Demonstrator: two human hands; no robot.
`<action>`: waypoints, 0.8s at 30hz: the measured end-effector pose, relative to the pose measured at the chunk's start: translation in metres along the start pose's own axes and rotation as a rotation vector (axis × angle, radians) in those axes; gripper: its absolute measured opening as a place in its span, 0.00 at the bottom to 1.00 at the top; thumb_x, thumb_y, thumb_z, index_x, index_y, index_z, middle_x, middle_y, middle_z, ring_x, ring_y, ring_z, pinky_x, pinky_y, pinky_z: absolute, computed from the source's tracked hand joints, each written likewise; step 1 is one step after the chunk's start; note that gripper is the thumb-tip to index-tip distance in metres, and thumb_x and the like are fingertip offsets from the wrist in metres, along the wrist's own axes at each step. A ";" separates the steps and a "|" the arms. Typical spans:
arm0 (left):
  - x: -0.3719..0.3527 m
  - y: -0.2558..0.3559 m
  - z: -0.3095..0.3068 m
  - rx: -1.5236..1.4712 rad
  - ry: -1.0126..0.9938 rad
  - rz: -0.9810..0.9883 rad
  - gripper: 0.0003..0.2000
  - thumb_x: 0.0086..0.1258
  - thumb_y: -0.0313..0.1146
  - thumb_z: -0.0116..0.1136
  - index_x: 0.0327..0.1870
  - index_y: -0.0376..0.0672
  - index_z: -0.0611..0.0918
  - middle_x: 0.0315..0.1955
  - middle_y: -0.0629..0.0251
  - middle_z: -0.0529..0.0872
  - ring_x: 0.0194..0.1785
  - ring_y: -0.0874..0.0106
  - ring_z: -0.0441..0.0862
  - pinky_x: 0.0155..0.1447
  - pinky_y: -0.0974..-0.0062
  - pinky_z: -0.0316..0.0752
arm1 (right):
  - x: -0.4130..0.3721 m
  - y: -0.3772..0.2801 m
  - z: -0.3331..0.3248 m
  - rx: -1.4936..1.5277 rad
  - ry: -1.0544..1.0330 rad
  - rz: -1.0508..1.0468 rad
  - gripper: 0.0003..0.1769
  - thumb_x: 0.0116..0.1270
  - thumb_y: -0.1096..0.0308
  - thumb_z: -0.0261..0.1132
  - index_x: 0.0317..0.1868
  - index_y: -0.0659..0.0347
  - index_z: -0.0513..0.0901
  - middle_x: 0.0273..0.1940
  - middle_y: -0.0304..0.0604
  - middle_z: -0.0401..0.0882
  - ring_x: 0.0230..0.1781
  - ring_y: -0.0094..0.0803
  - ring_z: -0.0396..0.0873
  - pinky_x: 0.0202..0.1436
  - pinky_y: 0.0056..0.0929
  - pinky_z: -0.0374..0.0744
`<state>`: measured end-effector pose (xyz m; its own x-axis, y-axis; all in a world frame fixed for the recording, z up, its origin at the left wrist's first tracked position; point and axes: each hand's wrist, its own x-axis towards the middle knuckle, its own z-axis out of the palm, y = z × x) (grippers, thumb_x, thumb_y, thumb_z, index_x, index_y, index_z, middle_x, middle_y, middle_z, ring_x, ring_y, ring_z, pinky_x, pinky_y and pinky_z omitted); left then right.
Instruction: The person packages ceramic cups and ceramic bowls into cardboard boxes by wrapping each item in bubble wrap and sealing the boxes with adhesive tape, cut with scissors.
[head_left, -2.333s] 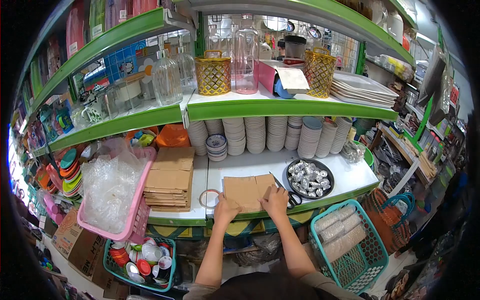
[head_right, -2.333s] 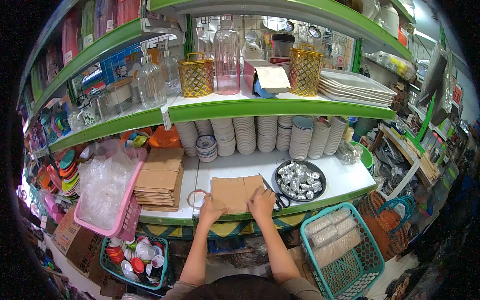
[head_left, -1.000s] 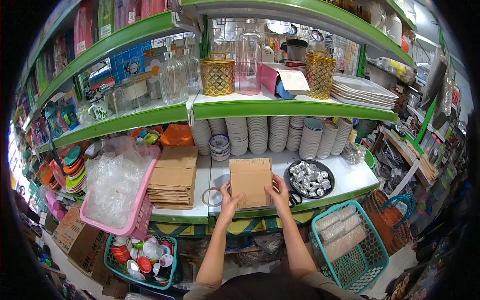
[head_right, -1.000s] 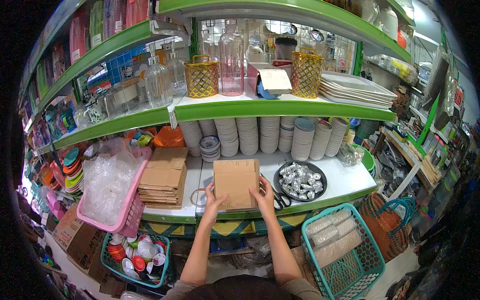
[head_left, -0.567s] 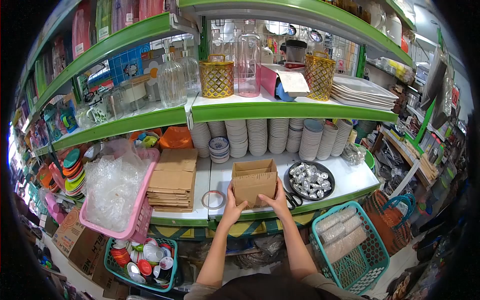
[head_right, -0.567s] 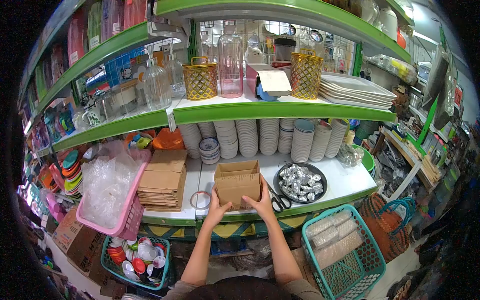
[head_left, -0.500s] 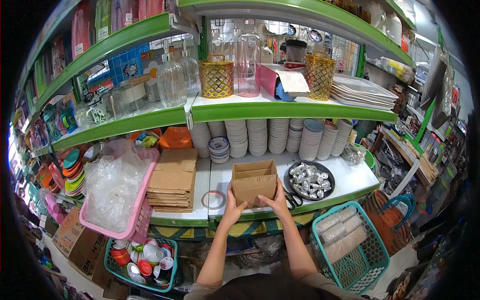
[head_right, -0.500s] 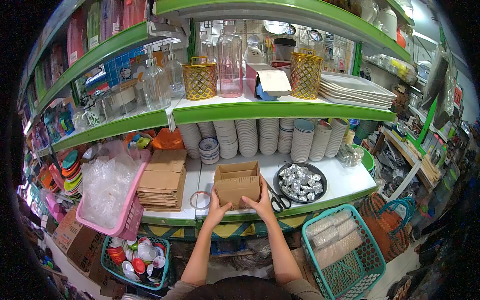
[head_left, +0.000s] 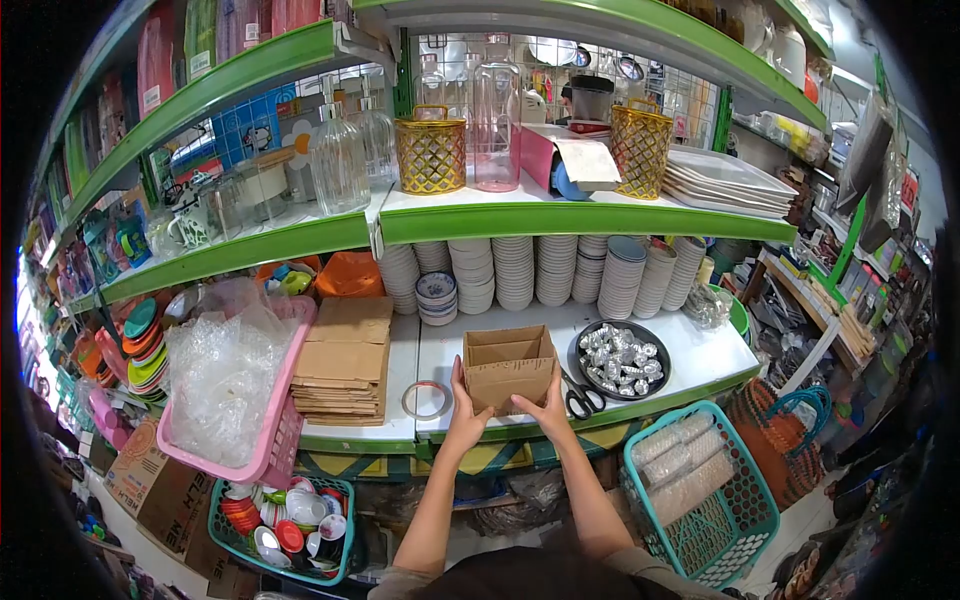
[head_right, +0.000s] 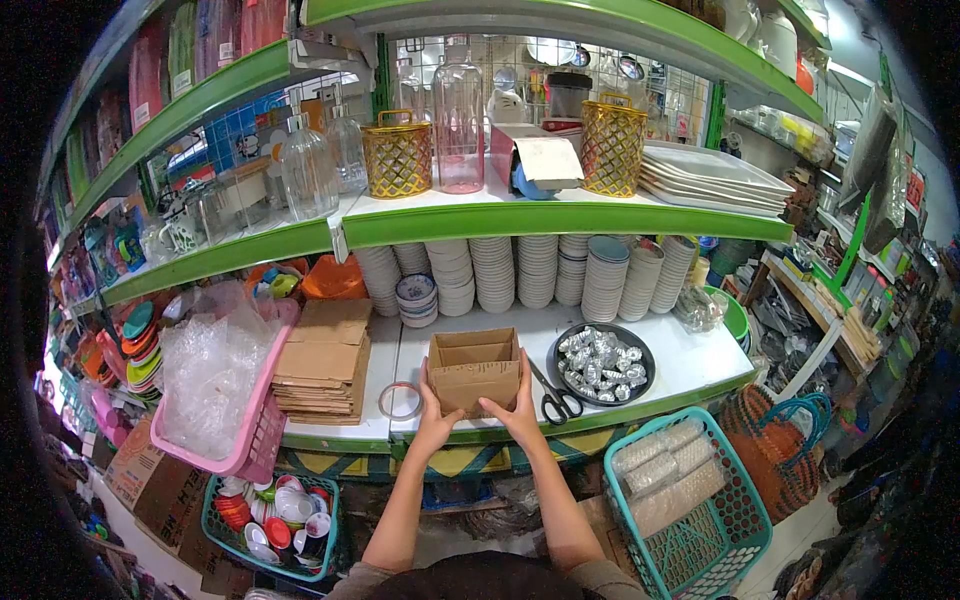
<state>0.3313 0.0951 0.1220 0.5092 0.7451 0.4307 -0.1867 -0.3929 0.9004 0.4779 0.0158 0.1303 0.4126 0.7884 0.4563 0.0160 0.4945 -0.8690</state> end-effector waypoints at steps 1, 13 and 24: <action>0.000 0.005 0.000 0.000 0.005 0.026 0.52 0.54 0.13 0.57 0.74 0.49 0.35 0.72 0.54 0.45 0.75 0.62 0.48 0.74 0.67 0.49 | 0.000 -0.004 0.001 0.000 0.000 0.000 0.58 0.53 0.73 0.74 0.75 0.57 0.40 0.70 0.49 0.54 0.68 0.37 0.59 0.69 0.36 0.61; 0.003 0.002 -0.002 0.069 -0.034 0.017 0.50 0.51 0.12 0.56 0.75 0.45 0.41 0.71 0.54 0.45 0.76 0.58 0.44 0.77 0.65 0.46 | 0.003 -0.002 -0.003 -0.041 0.025 0.043 0.54 0.57 0.68 0.71 0.75 0.58 0.43 0.70 0.50 0.53 0.69 0.37 0.57 0.70 0.37 0.60; 0.004 0.012 -0.004 0.319 -0.012 0.092 0.42 0.52 0.23 0.65 0.69 0.47 0.55 0.68 0.47 0.47 0.75 0.49 0.45 0.75 0.58 0.50 | 0.005 0.003 -0.007 -0.042 0.042 0.046 0.47 0.62 0.62 0.69 0.74 0.61 0.48 0.70 0.49 0.54 0.70 0.37 0.56 0.71 0.35 0.58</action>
<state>0.3283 0.0955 0.1353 0.5124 0.6933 0.5067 0.0390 -0.6082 0.7928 0.4866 0.0182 0.1285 0.4513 0.7937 0.4079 0.0340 0.4414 -0.8966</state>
